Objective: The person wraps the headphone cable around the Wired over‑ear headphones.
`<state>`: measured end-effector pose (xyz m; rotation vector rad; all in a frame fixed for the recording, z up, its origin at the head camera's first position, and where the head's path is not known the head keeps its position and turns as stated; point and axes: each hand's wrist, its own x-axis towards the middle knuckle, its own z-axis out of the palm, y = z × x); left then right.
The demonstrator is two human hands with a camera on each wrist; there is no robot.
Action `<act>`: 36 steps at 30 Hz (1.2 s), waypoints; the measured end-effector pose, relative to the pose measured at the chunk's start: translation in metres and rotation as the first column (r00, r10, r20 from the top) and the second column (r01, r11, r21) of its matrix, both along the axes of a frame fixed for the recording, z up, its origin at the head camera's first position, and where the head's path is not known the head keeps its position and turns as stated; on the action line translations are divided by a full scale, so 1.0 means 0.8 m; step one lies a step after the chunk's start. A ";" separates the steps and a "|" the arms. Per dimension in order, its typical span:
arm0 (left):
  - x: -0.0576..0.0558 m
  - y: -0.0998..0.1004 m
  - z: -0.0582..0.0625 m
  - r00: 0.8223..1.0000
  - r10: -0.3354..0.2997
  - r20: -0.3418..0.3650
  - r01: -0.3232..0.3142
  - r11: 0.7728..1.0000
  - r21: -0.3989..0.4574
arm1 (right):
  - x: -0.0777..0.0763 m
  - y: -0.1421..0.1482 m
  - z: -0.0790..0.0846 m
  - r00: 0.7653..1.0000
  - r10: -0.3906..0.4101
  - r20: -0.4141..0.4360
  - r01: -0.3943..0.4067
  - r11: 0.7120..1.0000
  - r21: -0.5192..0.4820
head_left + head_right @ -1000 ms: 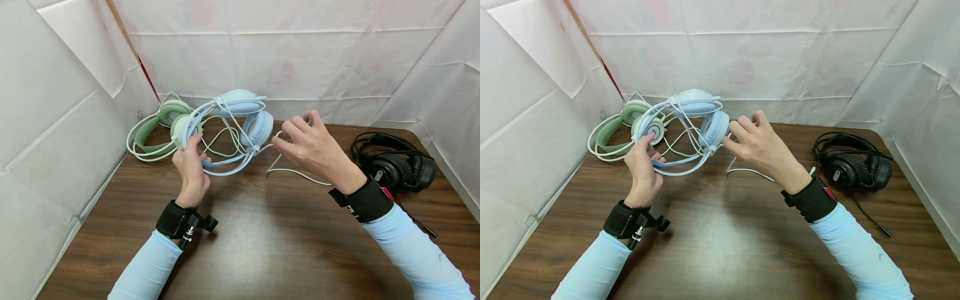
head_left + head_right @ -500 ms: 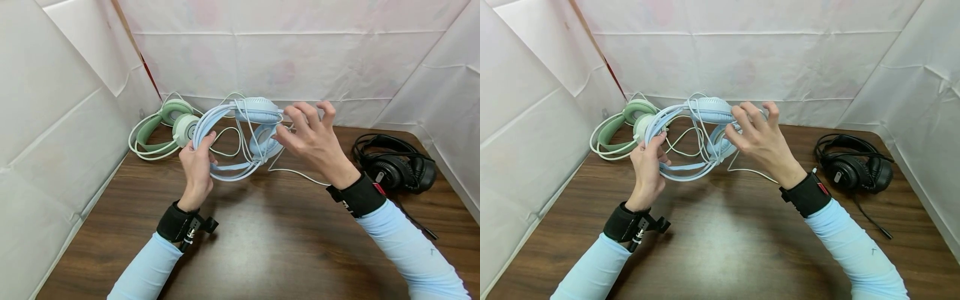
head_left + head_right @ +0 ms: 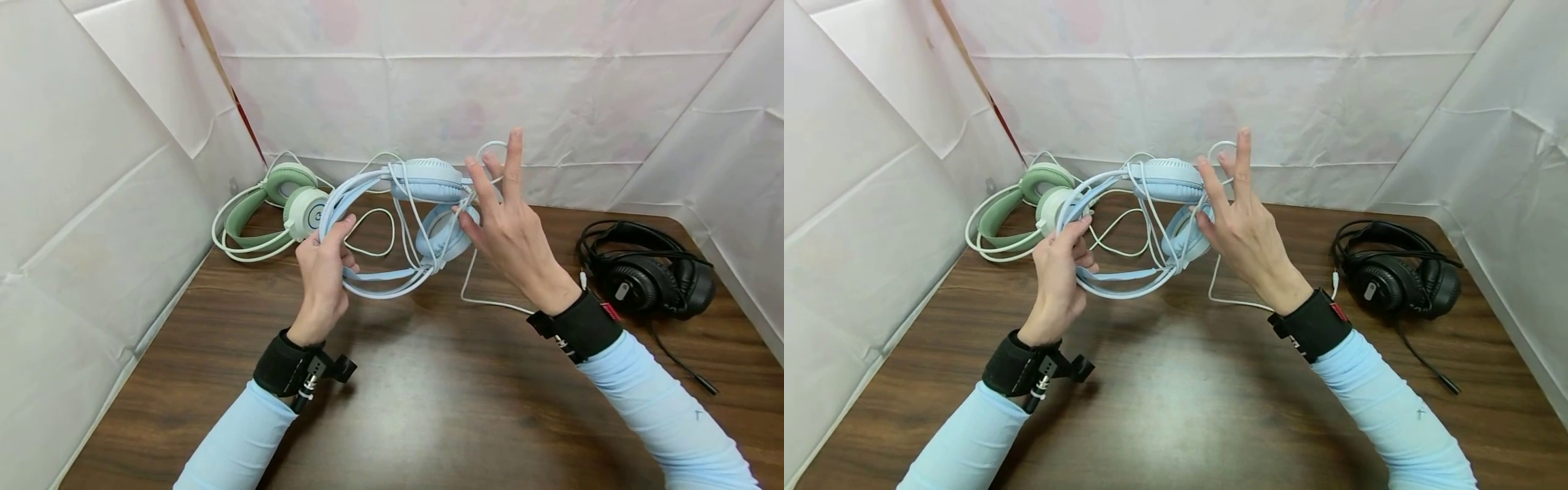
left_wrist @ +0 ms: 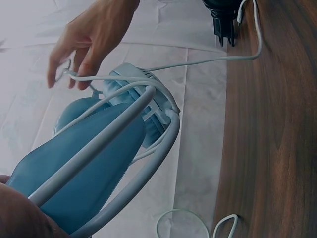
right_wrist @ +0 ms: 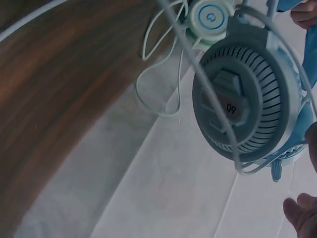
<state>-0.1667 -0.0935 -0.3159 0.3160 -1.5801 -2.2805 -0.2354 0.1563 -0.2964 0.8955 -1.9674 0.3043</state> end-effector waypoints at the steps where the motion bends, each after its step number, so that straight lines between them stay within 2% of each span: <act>1: 0.000 -0.001 0.000 1.000 0.000 0.001 0.000 1.000 0.004 | 0.001 0.000 -0.001 0.999 0.017 0.031 -0.017 1.000 -0.006; 4: 0.000 -0.003 0.002 1.000 -0.003 0.002 0.003 1.000 0.005 | 0.003 -0.001 -0.005 0.994 0.081 0.076 -0.079 0.996 -0.033; 7: 0.000 -0.005 0.002 1.000 -0.013 0.001 0.013 1.000 0.004 | 0.005 -0.001 -0.005 0.986 0.149 0.075 -0.145 0.988 -0.056; 11: -0.001 -0.009 0.000 1.000 -0.021 0.012 0.021 1.000 0.012 | 0.003 0.002 0.000 0.967 0.245 0.072 -0.234 0.962 -0.138; 15: -0.001 -0.013 -0.003 0.999 -0.020 0.036 0.020 1.000 0.016 | -0.004 0.011 0.014 0.958 0.284 0.049 -0.260 0.925 -0.277; 18: 0.000 -0.015 -0.006 0.998 -0.024 0.062 0.024 1.000 0.007 | -0.014 0.024 0.028 0.948 0.311 0.069 -0.264 0.889 -0.374; 20: 0.000 -0.015 -0.009 0.996 -0.030 0.084 0.030 1.000 -0.002 | -0.021 0.032 0.038 0.945 0.313 0.090 -0.253 0.880 -0.403; 23: 0.001 -0.015 -0.012 0.993 -0.045 0.109 0.045 0.999 0.000 | -0.032 0.040 0.054 0.948 0.300 0.109 -0.238 0.891 -0.386; 25: 0.000 -0.015 -0.012 0.991 -0.061 0.119 0.061 0.998 0.002 | -0.038 0.040 0.064 0.954 0.286 0.092 -0.240 0.910 -0.338; 30: -0.001 -0.013 -0.009 0.984 -0.132 0.120 0.131 0.991 0.017 | -0.046 0.030 0.093 0.959 0.283 0.028 -0.270 0.936 -0.226; 33: -0.002 -0.011 -0.007 0.976 -0.171 0.132 0.170 0.985 0.021 | -0.047 0.023 0.108 0.957 0.290 0.035 -0.280 0.944 -0.173; 36: -0.002 -0.010 -0.007 0.967 -0.192 0.169 0.199 0.980 -0.025 | -0.051 0.017 0.119 0.954 0.295 0.056 -0.286 0.949 -0.128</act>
